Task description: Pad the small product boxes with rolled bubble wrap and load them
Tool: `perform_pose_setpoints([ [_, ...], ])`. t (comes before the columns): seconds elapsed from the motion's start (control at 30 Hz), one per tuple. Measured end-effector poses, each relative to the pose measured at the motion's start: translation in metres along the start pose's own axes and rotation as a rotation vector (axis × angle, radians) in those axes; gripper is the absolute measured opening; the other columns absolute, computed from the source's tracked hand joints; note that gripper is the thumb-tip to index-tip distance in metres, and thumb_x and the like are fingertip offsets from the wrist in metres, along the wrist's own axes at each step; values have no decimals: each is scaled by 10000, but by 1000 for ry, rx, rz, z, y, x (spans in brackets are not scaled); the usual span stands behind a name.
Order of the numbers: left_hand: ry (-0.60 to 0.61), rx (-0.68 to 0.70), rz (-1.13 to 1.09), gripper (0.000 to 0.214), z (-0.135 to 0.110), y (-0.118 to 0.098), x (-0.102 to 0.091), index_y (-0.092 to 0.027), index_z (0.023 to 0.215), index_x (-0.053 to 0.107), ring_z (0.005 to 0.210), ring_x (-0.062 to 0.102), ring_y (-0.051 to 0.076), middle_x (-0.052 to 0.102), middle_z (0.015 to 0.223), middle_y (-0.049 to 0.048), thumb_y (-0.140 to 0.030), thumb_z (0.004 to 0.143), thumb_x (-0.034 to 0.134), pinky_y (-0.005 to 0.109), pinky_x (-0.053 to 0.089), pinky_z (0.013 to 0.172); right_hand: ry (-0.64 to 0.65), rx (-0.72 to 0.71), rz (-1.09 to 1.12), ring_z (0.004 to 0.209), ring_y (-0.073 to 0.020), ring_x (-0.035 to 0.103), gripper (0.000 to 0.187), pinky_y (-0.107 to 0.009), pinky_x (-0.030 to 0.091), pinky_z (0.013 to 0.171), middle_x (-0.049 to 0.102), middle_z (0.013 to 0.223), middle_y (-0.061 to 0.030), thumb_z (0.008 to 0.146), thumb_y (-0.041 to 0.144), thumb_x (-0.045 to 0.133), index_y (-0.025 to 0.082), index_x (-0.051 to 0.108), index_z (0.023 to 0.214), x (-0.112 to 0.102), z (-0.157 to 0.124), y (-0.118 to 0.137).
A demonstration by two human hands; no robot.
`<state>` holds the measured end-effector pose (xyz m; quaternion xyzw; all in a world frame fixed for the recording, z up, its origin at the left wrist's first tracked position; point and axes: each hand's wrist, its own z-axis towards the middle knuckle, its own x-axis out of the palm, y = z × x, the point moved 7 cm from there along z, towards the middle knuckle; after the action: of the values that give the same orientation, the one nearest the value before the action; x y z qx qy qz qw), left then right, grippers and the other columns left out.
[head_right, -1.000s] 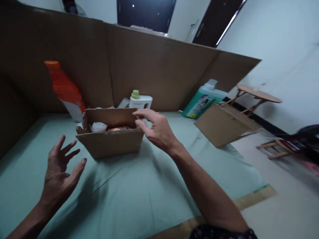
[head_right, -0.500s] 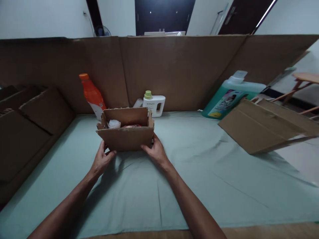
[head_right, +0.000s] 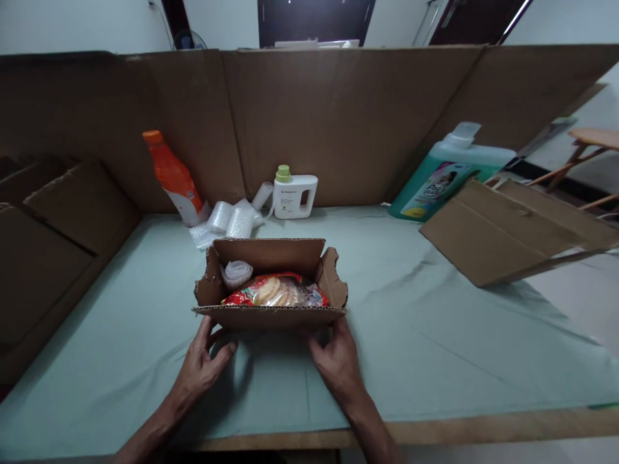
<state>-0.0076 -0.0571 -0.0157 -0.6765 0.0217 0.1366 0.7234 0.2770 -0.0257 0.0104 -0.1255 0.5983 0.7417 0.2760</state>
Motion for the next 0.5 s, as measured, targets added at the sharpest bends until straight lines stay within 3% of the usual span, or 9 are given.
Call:
perform_pose_setpoints([
  [0.1, -28, -3, 25, 711, -17, 6, -2, -217, 1512, 404, 1302, 576, 305, 529, 1482, 147, -335, 850, 635, 470, 494, 1086, 23, 5, 64, 1044, -316, 690, 529, -445, 564, 907, 738, 1127, -131, 782, 523, 695, 191, 644, 1191, 4, 18, -7],
  [0.27, 28, 62, 79, 558, -42, 5, -9, -250, 1428, 526, 1154, 666, 279, 627, 1369, 135, -308, 881, 624, 458, 548, 1010, 142, -82, 224, 1272, -331, 600, 764, -508, 483, 1064, 627, 1393, -149, 737, 573, 746, 233, 524, 1384, 18, 82, -12],
  [0.37, -92, 87, 91, 611, -23, 2, -20, -243, 1479, 451, 1286, 591, 298, 543, 1470, 150, -284, 891, 607, 496, 500, 1077, 92, -57, 199, 1358, -351, 526, 833, -563, 458, 1081, 554, 1485, -149, 730, 623, 747, 258, 493, 1435, 22, 104, -11],
  [0.43, -135, 91, 78, 728, -3, 5, -18, -221, 1536, 363, 1384, 506, 326, 454, 1549, 167, -294, 861, 625, 530, 444, 1135, 109, 1, 220, 1285, -352, 583, 805, -560, 501, 1027, 582, 1449, -156, 766, 652, 716, 255, 503, 1434, 28, 97, -12],
  [0.5, -88, 84, 60, 791, 7, 11, -3, -198, 1550, 343, 1424, 462, 345, 447, 1558, 171, -300, 826, 646, 547, 391, 1180, 181, 39, 274, 1160, -329, 656, 755, -528, 548, 965, 633, 1378, -150, 815, 660, 682, 253, 517, 1429, 37, 75, -15],
])
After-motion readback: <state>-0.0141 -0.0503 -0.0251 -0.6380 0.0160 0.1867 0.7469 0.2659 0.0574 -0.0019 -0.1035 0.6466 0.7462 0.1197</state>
